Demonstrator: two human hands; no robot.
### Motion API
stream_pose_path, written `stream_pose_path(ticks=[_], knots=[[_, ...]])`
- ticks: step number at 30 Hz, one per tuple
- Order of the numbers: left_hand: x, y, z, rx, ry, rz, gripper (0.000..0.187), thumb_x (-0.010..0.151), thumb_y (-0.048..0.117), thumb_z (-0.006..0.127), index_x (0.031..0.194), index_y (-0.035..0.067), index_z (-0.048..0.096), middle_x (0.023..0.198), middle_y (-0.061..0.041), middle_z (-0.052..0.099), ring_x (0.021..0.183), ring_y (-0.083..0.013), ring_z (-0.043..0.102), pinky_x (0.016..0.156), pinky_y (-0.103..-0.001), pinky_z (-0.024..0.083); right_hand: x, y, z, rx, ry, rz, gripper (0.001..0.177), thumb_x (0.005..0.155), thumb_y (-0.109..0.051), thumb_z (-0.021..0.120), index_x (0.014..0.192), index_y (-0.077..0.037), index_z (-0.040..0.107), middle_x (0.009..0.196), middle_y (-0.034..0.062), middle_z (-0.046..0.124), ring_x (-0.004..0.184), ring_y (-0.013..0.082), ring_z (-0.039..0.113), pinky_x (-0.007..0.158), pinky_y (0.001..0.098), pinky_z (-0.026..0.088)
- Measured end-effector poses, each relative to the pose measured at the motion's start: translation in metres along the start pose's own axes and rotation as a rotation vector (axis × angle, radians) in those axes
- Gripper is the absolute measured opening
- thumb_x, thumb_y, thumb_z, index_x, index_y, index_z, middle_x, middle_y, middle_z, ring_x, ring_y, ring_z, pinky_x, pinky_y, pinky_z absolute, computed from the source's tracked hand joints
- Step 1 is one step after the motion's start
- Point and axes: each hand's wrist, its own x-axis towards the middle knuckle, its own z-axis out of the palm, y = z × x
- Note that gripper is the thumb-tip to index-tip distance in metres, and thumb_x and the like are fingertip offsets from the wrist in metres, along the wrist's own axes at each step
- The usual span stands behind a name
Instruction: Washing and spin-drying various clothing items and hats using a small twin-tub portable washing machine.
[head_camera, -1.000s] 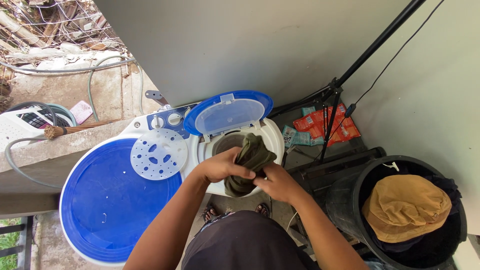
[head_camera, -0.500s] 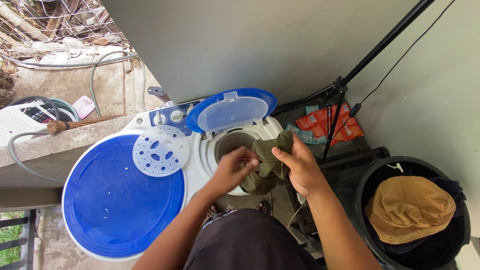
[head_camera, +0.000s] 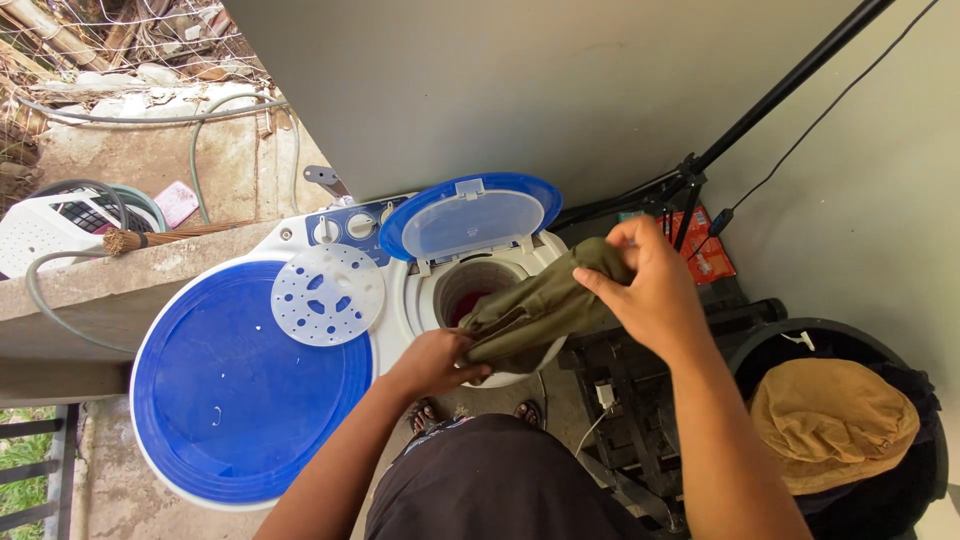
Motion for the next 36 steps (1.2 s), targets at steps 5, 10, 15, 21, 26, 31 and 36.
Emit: stream_pose_path(ticks=[5, 10, 15, 21, 26, 31, 36], knots=[[-0.015, -0.004, -0.023, 0.082, 0.113, -0.118, 0.043, 0.088, 0.045, 0.073, 0.081, 0.003, 0.079, 0.090, -0.012, 0.072, 0.091, -0.0268, 0.067, 0.081, -0.040, 0.056, 0.009, 0.005, -0.006, -0.055, 0.198, -0.089, 0.047, 0.078, -0.022, 0.090, 0.110, -0.007, 0.059, 0.097, 0.0060, 0.072, 0.088, 0.0162, 0.070, 0.080, 0.0308, 0.054], [-0.017, -0.003, -0.042, -0.342, 0.563, 0.276, 0.036, 0.100, 0.030, 0.066, 0.103, -0.005, 0.074, 0.101, -0.016, 0.075, 0.110, -0.0333, 0.060, 0.101, -0.054, 0.032, -0.003, 0.031, 0.032, -0.123, 0.448, -0.286, 0.036, 0.089, -0.016, 0.088, 0.111, -0.004, 0.062, 0.108, 0.0139, 0.065, 0.089, 0.0196, 0.063, 0.079, 0.0297, 0.054], [-0.003, 0.029, -0.055, -1.032, 0.405, 0.028, 0.034, 0.093, 0.030, 0.073, 0.110, 0.000, 0.071, 0.096, -0.002, 0.074, 0.087, -0.0078, 0.063, 0.080, -0.027, 0.052, -0.032, 0.043, 0.096, 0.085, -0.116, -0.250, 0.021, 0.088, -0.020, 0.085, 0.099, -0.011, 0.069, 0.098, 0.0056, 0.076, 0.092, 0.0121, 0.074, 0.083, 0.0264, 0.061], [-0.010, 0.055, -0.075, -0.235, 0.171, -0.499, 0.057, 0.094, 0.035, 0.083, 0.084, -0.019, 0.067, 0.071, -0.017, 0.054, 0.064, -0.0178, 0.049, 0.061, -0.036, 0.046, -0.018, 0.109, 0.128, 0.429, -0.282, 0.115, 0.037, 0.084, -0.014, 0.078, 0.116, -0.007, 0.061, 0.100, 0.0054, 0.073, 0.091, 0.0156, 0.071, 0.079, 0.0293, 0.058], [-0.012, 0.033, -0.065, -0.812, 0.426, -0.325, 0.038, 0.091, 0.029, 0.078, 0.108, -0.004, 0.067, 0.085, -0.002, 0.070, 0.075, -0.0069, 0.061, 0.066, -0.028, 0.053, -0.012, 0.090, 0.089, 0.169, 0.189, -0.013, 0.021, 0.090, -0.006, 0.075, 0.109, -0.002, 0.066, 0.101, 0.0090, 0.072, 0.088, 0.0188, 0.069, 0.079, 0.0317, 0.056], [-0.003, 0.059, -0.054, -0.974, 0.393, -0.142, 0.056, 0.090, 0.025, 0.078, 0.134, 0.000, 0.054, 0.105, 0.000, 0.070, 0.088, -0.0073, 0.062, 0.074, -0.025, 0.053, -0.027, 0.061, 0.099, 0.397, -0.088, -0.170, 0.008, 0.093, -0.002, 0.067, 0.100, -0.003, 0.072, 0.103, 0.0078, 0.073, 0.088, 0.0165, 0.070, 0.080, 0.0310, 0.059], [-0.002, 0.109, -0.051, -0.959, 0.075, -0.273, 0.053, 0.089, 0.024, 0.077, 0.134, 0.004, 0.055, 0.094, -0.006, 0.062, 0.080, -0.0161, 0.055, 0.069, -0.032, 0.047, -0.024, 0.132, 0.168, 0.674, -0.501, 0.425, 0.051, 0.087, -0.008, 0.065, 0.136, -0.013, 0.052, 0.126, -0.0010, 0.066, 0.115, 0.0132, 0.065, 0.096, 0.0321, 0.055]])
